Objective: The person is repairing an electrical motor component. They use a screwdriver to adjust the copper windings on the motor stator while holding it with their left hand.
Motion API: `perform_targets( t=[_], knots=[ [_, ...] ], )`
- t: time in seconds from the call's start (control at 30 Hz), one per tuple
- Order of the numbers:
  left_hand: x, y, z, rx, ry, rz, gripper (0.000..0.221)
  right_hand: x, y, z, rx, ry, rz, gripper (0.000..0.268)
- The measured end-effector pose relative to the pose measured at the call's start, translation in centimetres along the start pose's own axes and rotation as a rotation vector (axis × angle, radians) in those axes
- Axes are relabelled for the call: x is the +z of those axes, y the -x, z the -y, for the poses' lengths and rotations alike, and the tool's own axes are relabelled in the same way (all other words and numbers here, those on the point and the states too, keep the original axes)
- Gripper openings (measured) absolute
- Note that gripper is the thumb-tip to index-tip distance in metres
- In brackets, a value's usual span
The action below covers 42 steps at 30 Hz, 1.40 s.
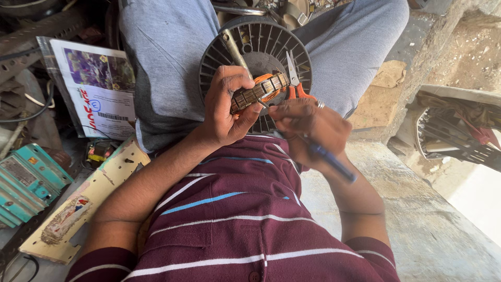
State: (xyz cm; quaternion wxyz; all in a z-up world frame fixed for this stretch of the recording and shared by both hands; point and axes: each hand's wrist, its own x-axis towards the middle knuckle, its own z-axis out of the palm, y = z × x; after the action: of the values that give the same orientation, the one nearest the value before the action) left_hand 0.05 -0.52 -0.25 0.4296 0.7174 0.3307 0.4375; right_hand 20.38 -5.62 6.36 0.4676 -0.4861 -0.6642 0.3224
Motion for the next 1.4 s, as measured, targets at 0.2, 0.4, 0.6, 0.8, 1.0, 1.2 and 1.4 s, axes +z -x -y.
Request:
perform_targets(
  t=[0.2,0.4,0.6,0.8,1.0,1.2,1.4],
  knots=[
    [0.3,0.2,-0.5,-0.02,-0.01,-0.061,0.03,5.4,4.1,-2.4,0.399,-0.934,-0.503,0.021],
    [-0.1,-0.1,-0.8,-0.032,-0.013,-0.032,0.03,8.8,4.9,-2.4,0.301,-0.972,-0.682,0.024],
    [-0.7,-0.3,-0.4,0.024,0.022,0.038,0.034,3.8,2.9,-1.4,0.235,-0.467,-0.323,0.015],
    [-0.6,-0.4,-0.3,0.011,0.071,0.036,0.036,0.6,-0.7,-1.0,-0.119,0.123,-0.006,0.016],
    [-0.7,-0.6,-0.2,-0.016,0.099,0.018,0.037,0.6,-3.7,0.8,-0.186,0.228,0.133,0.021],
    [-1.3,-0.9,-0.9,-0.038,0.04,0.06,0.036,1.5,-1.9,0.5,-0.097,0.219,0.054,0.025],
    [-1.7,-2.6,-1.8,0.405,-0.22,0.147,0.027,0.0,-1.7,2.6,0.164,0.135,0.041,0.02]
  ],
)
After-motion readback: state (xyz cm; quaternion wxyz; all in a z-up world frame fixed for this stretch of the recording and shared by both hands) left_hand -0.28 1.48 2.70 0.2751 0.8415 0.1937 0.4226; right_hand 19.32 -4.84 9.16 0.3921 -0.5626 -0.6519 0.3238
